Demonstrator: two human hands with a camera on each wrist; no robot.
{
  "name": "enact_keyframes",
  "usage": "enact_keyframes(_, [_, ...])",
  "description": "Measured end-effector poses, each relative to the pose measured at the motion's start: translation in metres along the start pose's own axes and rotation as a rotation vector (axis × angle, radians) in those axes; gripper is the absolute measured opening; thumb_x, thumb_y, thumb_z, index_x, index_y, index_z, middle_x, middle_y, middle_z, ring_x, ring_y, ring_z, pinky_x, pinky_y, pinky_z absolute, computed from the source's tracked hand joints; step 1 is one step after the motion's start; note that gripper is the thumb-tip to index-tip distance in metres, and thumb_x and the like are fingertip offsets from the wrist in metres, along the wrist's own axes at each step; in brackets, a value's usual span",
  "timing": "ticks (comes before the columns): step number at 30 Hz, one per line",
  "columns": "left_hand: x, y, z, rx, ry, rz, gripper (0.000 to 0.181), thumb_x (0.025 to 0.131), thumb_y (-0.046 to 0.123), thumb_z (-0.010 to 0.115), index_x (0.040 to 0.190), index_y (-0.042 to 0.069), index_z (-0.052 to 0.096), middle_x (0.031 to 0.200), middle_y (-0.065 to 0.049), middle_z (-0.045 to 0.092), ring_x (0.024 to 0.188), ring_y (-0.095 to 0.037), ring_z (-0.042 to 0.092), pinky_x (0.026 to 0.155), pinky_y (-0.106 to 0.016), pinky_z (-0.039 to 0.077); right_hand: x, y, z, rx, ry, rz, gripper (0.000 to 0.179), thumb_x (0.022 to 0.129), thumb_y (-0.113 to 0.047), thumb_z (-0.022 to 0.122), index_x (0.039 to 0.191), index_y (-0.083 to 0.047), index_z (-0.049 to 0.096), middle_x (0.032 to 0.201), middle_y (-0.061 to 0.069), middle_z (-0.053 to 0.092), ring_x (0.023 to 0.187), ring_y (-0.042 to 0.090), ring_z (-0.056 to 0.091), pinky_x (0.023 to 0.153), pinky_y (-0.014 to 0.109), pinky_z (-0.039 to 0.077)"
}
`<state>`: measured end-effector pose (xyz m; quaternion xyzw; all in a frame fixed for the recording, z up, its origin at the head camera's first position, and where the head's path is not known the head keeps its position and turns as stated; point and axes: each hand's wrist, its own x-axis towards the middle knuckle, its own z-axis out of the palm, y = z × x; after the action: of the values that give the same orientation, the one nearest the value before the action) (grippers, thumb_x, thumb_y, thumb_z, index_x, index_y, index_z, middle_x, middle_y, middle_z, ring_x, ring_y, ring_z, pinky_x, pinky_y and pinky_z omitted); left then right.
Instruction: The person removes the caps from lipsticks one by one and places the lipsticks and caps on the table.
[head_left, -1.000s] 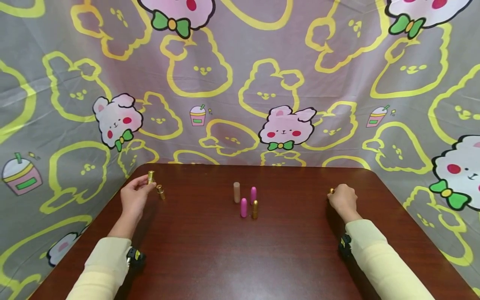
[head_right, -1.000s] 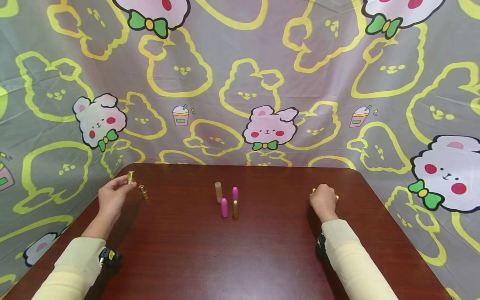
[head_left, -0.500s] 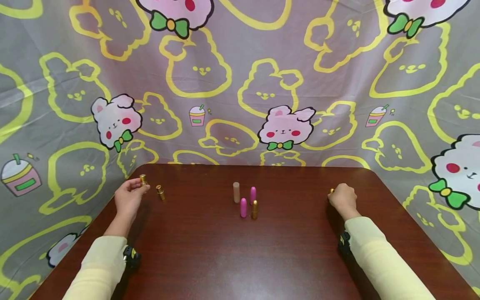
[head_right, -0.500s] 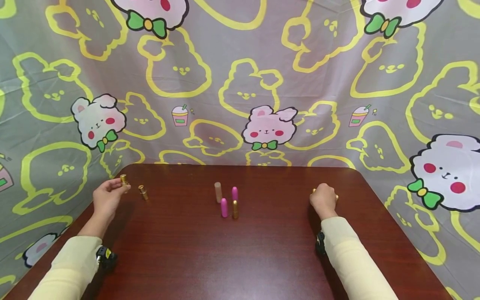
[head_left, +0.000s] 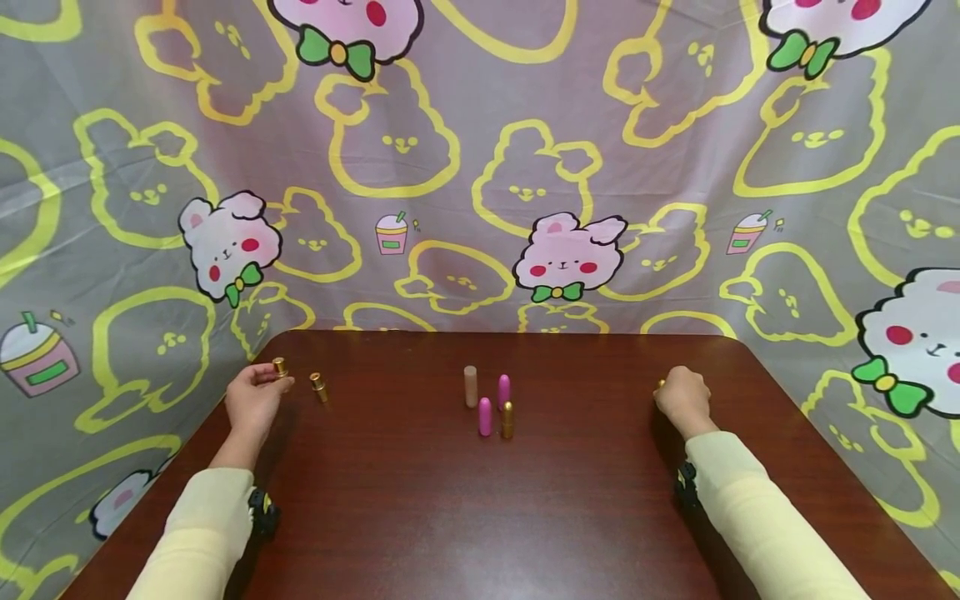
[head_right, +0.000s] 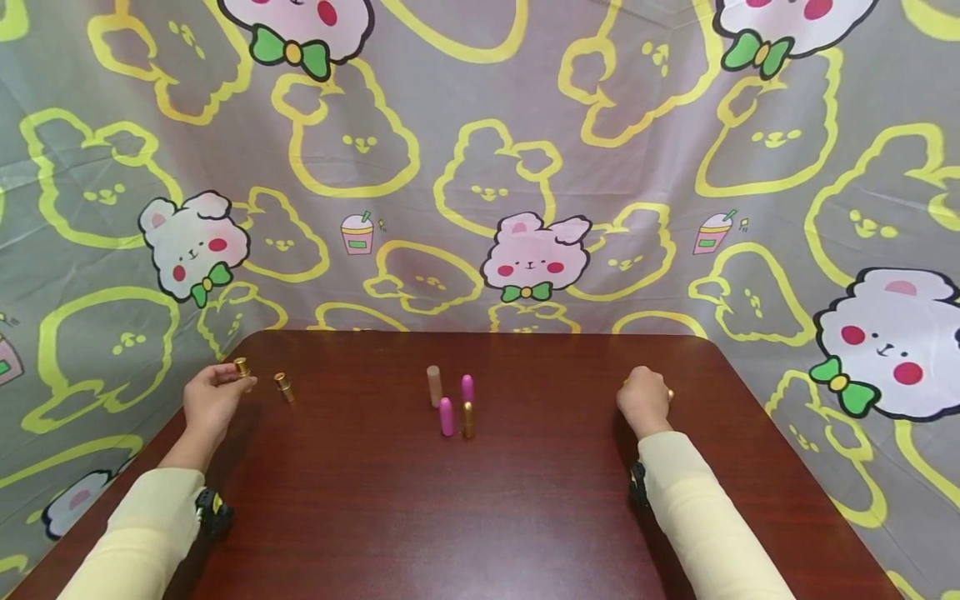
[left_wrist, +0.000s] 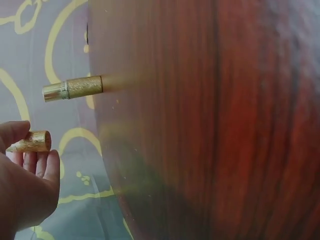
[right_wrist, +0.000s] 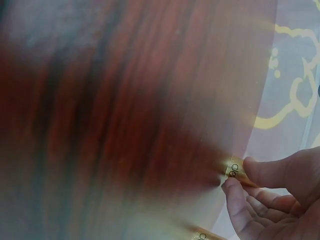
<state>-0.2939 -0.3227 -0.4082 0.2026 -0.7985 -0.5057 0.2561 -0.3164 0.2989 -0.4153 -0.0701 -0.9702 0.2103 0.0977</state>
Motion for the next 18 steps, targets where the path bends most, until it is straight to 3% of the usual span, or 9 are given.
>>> enact_keyframes(5, [0.002, -0.007, -0.001, 0.098, -0.015, 0.016, 0.032, 0.084, 0.009, 0.075, 0.109, -0.004, 0.059, 0.102, -0.019, 0.063, 0.076, -0.011, 0.056, 0.058, -0.014, 0.043, 0.0, 0.0, 0.0, -0.001, 0.005, -0.005, 0.027, 0.082, -0.006, 0.063, 0.058, -0.003, 0.051, 0.067, 0.021, 0.058, 0.072, 0.049, 0.059, 0.062, 0.06, 0.048])
enact_keyframes(10, [0.003, -0.013, 0.0, 0.205, -0.056, 0.04, 0.033, 0.083, 0.01, 0.074, 0.106, -0.007, 0.059, 0.103, -0.027, 0.063, 0.091, -0.034, 0.057, 0.064, -0.032, 0.043, 0.0, 0.001, 0.001, 0.001, 0.005, -0.008, 0.027, 0.082, -0.005, 0.061, 0.058, -0.003, 0.05, 0.067, 0.021, 0.058, 0.072, 0.049, 0.058, 0.061, 0.06, 0.047])
enact_keyframes(18, [0.007, -0.02, 0.001, 0.311, -0.133, 0.06, 0.034, 0.08, 0.009, 0.075, 0.104, -0.01, 0.06, 0.098, -0.028, 0.065, 0.091, -0.04, 0.057, 0.069, -0.043, 0.045, 0.0, 0.001, 0.001, 0.0, 0.007, -0.01, 0.027, 0.082, -0.005, 0.059, 0.057, -0.004, 0.049, 0.066, 0.02, 0.058, 0.07, 0.047, 0.059, 0.061, 0.06, 0.047])
